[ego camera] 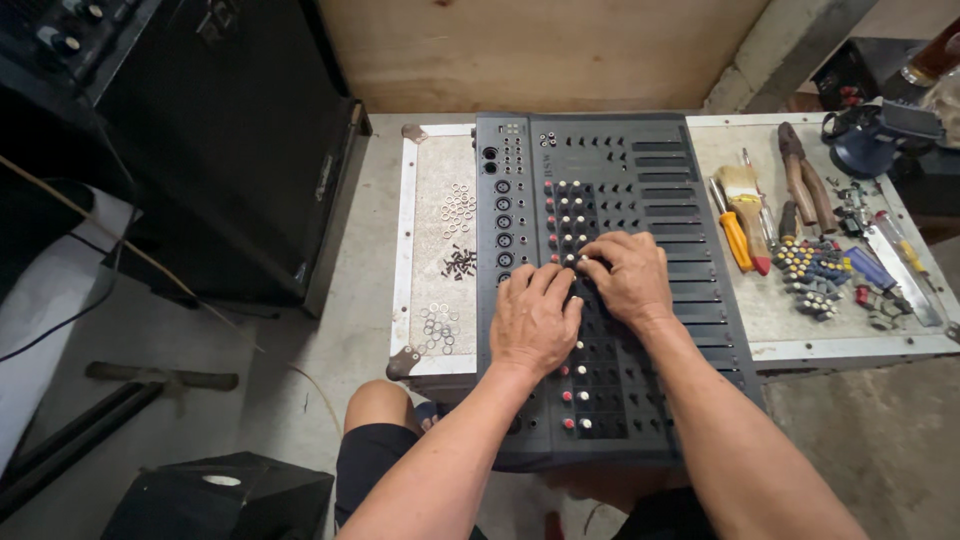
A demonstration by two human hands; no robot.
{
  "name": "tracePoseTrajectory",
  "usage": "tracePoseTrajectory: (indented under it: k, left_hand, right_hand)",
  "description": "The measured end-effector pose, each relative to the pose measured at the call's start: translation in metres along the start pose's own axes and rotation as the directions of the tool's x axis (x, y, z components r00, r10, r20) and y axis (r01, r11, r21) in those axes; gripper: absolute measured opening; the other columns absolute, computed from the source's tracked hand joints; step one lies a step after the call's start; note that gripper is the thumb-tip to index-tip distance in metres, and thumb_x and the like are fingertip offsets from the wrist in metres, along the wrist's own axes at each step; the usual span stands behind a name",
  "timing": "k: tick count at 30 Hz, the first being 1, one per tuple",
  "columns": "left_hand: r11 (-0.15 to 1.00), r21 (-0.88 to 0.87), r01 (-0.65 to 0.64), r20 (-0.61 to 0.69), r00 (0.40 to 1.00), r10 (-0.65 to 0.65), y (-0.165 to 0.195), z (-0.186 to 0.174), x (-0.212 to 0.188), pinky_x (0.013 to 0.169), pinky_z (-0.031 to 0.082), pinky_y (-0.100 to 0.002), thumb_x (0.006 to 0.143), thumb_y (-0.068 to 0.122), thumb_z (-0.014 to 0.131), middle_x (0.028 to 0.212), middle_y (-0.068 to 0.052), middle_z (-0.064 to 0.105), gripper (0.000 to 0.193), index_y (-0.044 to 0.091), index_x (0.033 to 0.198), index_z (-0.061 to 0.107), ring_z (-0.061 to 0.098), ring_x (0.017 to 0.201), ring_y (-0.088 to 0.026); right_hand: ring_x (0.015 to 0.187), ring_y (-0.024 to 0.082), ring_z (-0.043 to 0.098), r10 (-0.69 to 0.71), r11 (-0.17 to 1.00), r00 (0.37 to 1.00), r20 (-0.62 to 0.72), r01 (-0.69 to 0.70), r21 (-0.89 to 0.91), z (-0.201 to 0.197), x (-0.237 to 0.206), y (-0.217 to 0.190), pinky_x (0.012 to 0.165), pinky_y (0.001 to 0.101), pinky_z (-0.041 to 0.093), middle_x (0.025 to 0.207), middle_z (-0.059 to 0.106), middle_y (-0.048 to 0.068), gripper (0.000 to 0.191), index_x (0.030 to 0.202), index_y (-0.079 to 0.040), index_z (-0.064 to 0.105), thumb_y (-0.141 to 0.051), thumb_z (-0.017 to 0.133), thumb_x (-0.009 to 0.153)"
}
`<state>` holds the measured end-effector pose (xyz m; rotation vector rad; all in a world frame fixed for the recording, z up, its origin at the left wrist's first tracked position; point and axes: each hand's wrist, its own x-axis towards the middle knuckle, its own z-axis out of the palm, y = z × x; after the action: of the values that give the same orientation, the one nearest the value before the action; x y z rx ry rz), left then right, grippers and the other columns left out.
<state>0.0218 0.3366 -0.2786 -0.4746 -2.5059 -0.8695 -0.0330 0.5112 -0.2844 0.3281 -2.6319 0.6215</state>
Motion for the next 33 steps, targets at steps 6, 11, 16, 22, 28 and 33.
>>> tracePoseTrajectory:
  k: [6, 11, 16, 22, 28, 33]
  left_hand:
    - [1.0, 0.007, 0.004, 0.002, 1.0, -0.004, -0.001, 0.003, -0.001, 0.098, 0.043, -0.044, 0.086, 0.029, 0.071, 0.122, -0.003, 0.066, 0.037, 0.01, 0.118, 0.069, 0.055, 0.116, -0.027]
    - [1.0, 0.014, 0.009, 0.003, 1.0, -0.009, -0.001, 0.003, -0.001, 0.099, 0.042, -0.044, 0.087, 0.029, 0.07, 0.123, -0.003, 0.066, 0.037, 0.011, 0.118, 0.069, 0.054, 0.117, -0.027]
    - [1.0, 0.009, 0.017, 0.01, 1.0, -0.017, 0.0, 0.003, -0.001, 0.099, 0.042, -0.044, 0.087, 0.029, 0.07, 0.123, -0.002, 0.066, 0.037, 0.011, 0.119, 0.069, 0.054, 0.117, -0.027]
    - [1.0, 0.002, 0.019, 0.015, 1.0, -0.019, 0.001, 0.003, -0.001, 0.099, 0.043, -0.044, 0.086, 0.029, 0.071, 0.122, -0.002, 0.067, 0.035, 0.011, 0.117, 0.07, 0.055, 0.117, -0.027]
    - [1.0, 0.008, -0.004, -0.006, 1.0, 0.004, 0.002, 0.0, 0.001, 0.098, 0.043, -0.044, 0.086, 0.029, 0.071, 0.121, -0.003, 0.067, 0.035, 0.011, 0.116, 0.07, 0.055, 0.117, -0.027]
    - [1.0, 0.0, -0.017, 0.009, 1.0, 0.017, 0.002, -0.005, 0.003, 0.098, 0.044, -0.046, 0.088, 0.028, 0.07, 0.118, -0.004, 0.068, 0.032, 0.011, 0.115, 0.069, 0.057, 0.115, -0.029]
  right_hand:
    - [0.098, 0.026, 0.062, 0.0, 1.0, 1.0, -0.01, 0.0, -0.008, 0.001, -0.001, -0.001, 0.086, 0.0408, 0.046, 0.103, 0.074, -0.004, 0.013, 0.09, -0.02, 0.081, -0.029, 0.079, 0.082]
    - [0.1, 0.025, 0.061, 0.021, 1.0, 1.0, 0.003, -0.021, -0.019, 0.0, 0.0, -0.003, 0.087, 0.0406, 0.045, 0.102, 0.073, -0.004, 0.012, 0.09, -0.02, 0.08, -0.03, 0.079, 0.083]
    - [0.1, 0.024, 0.06, -0.017, 1.0, 1.0, 0.002, 0.017, -0.007, -0.001, -0.001, -0.003, 0.087, 0.041, 0.044, 0.105, 0.073, -0.005, 0.012, 0.093, -0.021, 0.08, -0.027, 0.077, 0.083]
    - [0.101, 0.025, 0.061, -0.039, 0.999, 0.999, -0.023, 0.038, -0.017, 0.005, -0.004, 0.003, 0.088, 0.0425, 0.044, 0.104, 0.073, -0.004, 0.01, 0.091, -0.019, 0.079, -0.025, 0.077, 0.083]
    - [0.096, 0.03, 0.064, 0.03, 0.983, 0.994, -0.102, -0.011, 0.185, 0.007, -0.002, 0.018, 0.087, 0.0414, 0.05, 0.101, 0.072, 0.007, 0.01, 0.096, -0.009, 0.074, -0.017, 0.074, 0.091]
    - [0.083, 0.026, 0.066, 0.193, 0.939, 0.977, -0.092, -0.156, 0.308, 0.006, 0.002, 0.011, 0.078, 0.0375, 0.053, 0.09, 0.072, 0.01, 0.016, 0.103, -0.006, 0.074, -0.018, 0.073, 0.092]
